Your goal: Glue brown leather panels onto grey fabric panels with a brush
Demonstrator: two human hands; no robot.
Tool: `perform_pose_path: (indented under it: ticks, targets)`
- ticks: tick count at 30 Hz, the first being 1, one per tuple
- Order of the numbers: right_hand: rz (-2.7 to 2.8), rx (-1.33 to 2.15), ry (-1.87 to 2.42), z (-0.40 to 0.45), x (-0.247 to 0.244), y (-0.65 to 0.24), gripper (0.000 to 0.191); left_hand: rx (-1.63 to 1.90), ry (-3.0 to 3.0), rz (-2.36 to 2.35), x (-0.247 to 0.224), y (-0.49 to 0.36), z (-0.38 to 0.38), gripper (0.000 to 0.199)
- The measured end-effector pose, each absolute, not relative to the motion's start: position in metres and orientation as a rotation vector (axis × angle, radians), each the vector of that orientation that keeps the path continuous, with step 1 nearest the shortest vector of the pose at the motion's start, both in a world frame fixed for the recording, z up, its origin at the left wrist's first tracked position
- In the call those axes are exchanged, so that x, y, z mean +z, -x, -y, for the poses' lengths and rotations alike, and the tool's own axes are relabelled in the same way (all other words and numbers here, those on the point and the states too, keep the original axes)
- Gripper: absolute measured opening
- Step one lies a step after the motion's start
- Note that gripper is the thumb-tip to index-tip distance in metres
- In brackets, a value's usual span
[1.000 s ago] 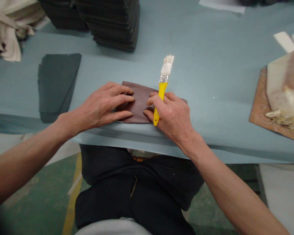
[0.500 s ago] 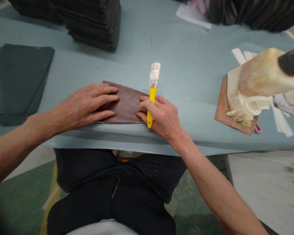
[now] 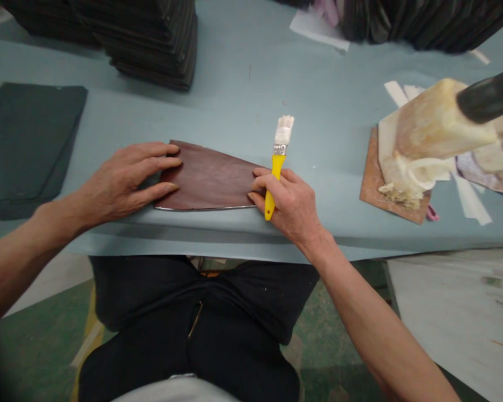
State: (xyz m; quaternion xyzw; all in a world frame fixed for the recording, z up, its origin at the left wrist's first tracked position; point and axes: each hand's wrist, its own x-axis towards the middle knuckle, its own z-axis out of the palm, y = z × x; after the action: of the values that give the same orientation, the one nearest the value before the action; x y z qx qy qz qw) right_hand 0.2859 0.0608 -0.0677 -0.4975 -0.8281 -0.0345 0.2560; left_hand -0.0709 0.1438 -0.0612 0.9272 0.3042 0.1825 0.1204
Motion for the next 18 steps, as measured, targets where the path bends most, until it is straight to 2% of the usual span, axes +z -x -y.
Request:
perform_pose_path:
  ticks: [9,18]
  targets:
    - [2.207,-0.15,1.294,-0.059,-0.07,-0.29,0.009,0.522,-2.659,-0.949,-0.059,0.073,-0.139,0.051]
    - [2.113,-0.184,1.348,-0.062,-0.058,-0.285,0.011,0.519,-2.681,-0.942,-0.045,0.07,-0.142,0.04]
